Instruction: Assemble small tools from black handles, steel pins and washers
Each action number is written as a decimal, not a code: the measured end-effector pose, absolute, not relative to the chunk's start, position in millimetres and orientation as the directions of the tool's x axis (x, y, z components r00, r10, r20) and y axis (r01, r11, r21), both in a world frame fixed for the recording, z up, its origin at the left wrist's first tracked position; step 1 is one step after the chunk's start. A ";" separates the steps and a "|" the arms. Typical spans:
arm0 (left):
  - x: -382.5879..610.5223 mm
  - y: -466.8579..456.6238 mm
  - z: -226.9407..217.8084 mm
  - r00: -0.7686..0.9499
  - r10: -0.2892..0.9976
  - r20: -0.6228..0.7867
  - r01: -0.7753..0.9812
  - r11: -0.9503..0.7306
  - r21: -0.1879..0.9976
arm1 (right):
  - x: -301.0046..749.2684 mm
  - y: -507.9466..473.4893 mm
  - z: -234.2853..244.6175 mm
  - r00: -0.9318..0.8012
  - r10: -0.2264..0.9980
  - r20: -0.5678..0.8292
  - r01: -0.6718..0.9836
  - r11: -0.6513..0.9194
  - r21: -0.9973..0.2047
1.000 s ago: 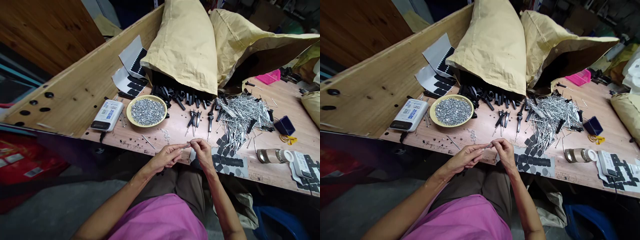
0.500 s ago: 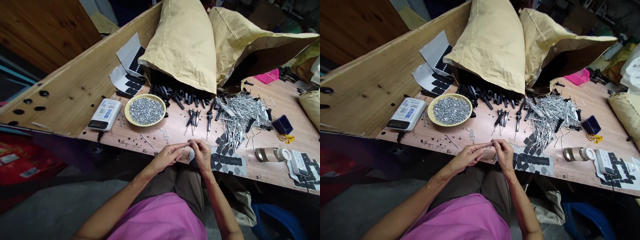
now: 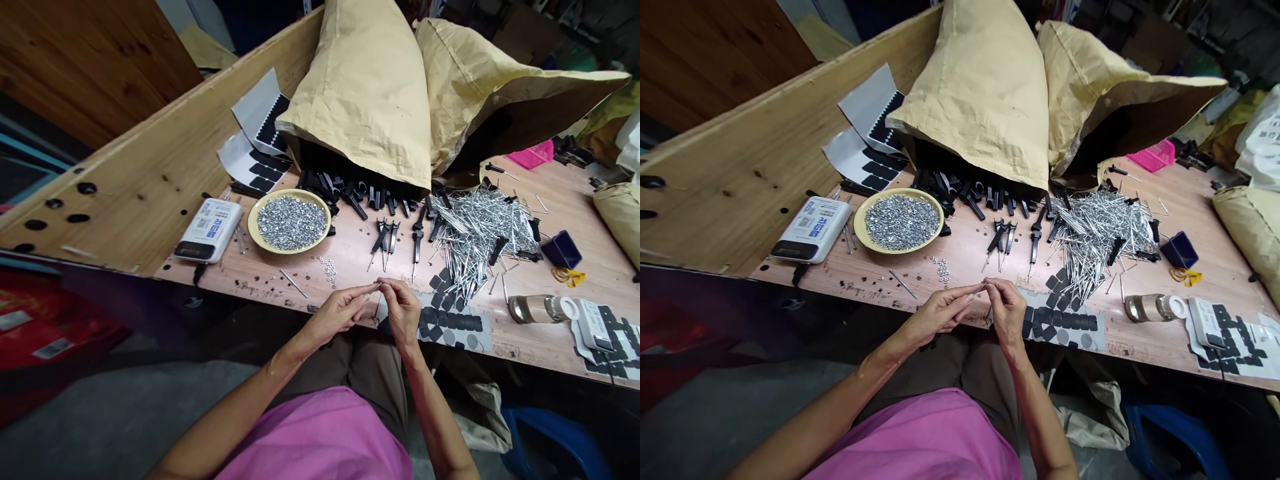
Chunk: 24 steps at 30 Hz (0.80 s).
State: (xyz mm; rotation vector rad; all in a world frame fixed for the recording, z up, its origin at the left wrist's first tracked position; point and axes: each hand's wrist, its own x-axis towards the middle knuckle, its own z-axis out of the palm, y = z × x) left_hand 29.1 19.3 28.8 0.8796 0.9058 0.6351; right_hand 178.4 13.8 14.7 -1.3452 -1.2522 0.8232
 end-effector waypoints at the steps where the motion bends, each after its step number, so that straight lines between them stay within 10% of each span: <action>1: 28.6 19.5 29.5 0.482 0.780 -0.399 -0.099 0.501 0.860 | 181.8 15.5 15.6 0.174 0.975 0.136 0.184 0.103 -0.977; 11: 21.7 21.6 33.9 0.648 0.637 -0.417 -0.077 0.600 0.796 | 210.8 28.3 27.4 -0.136 0.976 -0.169 -0.098 -0.183 -0.978; 24: 24.5 21.9 34.3 0.553 0.761 -0.338 -0.055 0.439 0.897 | 206.3 25.1 35.3 -0.083 0.993 0.087 0.193 0.102 -0.976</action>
